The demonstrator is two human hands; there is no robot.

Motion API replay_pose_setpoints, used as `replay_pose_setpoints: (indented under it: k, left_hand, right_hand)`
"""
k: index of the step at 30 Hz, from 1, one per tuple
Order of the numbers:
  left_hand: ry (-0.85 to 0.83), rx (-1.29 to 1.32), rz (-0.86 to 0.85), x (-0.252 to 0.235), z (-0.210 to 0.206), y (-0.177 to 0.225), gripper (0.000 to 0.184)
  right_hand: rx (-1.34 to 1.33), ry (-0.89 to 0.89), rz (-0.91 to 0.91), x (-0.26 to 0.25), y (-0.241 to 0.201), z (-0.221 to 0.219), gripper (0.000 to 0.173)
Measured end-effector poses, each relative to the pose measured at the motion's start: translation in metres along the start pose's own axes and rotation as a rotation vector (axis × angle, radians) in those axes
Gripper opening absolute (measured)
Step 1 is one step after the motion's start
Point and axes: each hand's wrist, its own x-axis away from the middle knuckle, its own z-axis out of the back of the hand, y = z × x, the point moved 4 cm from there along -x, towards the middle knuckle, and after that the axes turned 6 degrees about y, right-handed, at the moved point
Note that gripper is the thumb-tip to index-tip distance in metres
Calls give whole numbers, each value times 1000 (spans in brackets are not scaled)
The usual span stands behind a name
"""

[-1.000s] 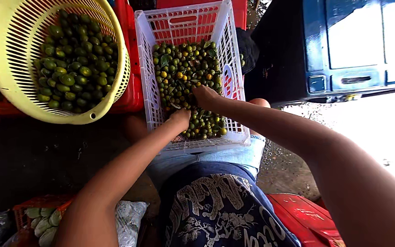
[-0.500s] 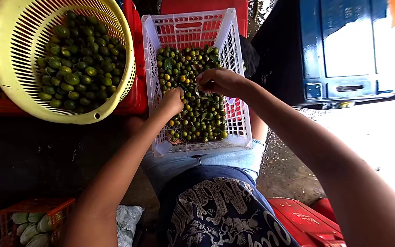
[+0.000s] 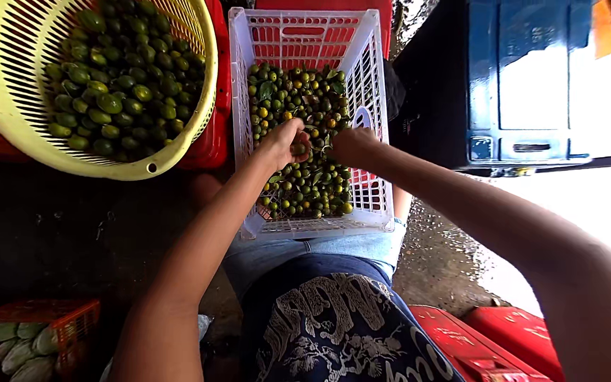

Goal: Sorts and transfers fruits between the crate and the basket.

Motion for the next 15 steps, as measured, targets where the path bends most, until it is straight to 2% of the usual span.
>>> replay_pose_setpoints:
  k: [2, 3, 5, 7, 9, 10, 12, 13, 15]
  left_hand:
    - [10, -125, -201, -5, -12, 1, 23]
    - [40, -310, -350, -6, -17, 2, 26]
    - [75, -718, -531, -9, -27, -3, 32]
    - [83, -1063, -550, -20, -35, -17, 42]
    - [73, -1220, -558, -27, -40, -29, 46]
    - [72, -1275, -575, -28, -42, -31, 46]
    - [80, -1380, -631, -30, -46, -32, 41]
    - [76, -1411, -642, -31, -45, -30, 40]
    - [60, -1371, -606, -30, -41, -24, 43]
  right_hand:
    - [172, -141, -29, 3, -12, -22, 25]
    - [207, -171, -24, 2, -15, -28, 18]
    - [146, -171, 5, -2, -12, -21, 19]
    - [-41, -84, 93, -6, 2, 6, 30]
    - [-399, 31, 198, -3, 21, 35, 39]
    - [-658, 43, 209, 2, 30, 47, 35]
    - [-1115, -84, 217, 13, 41, 59, 34]
    - [-1160, -103, 243, 15, 44, 61, 33]
    - [-901, 34, 284, 15, 38, 57, 18]
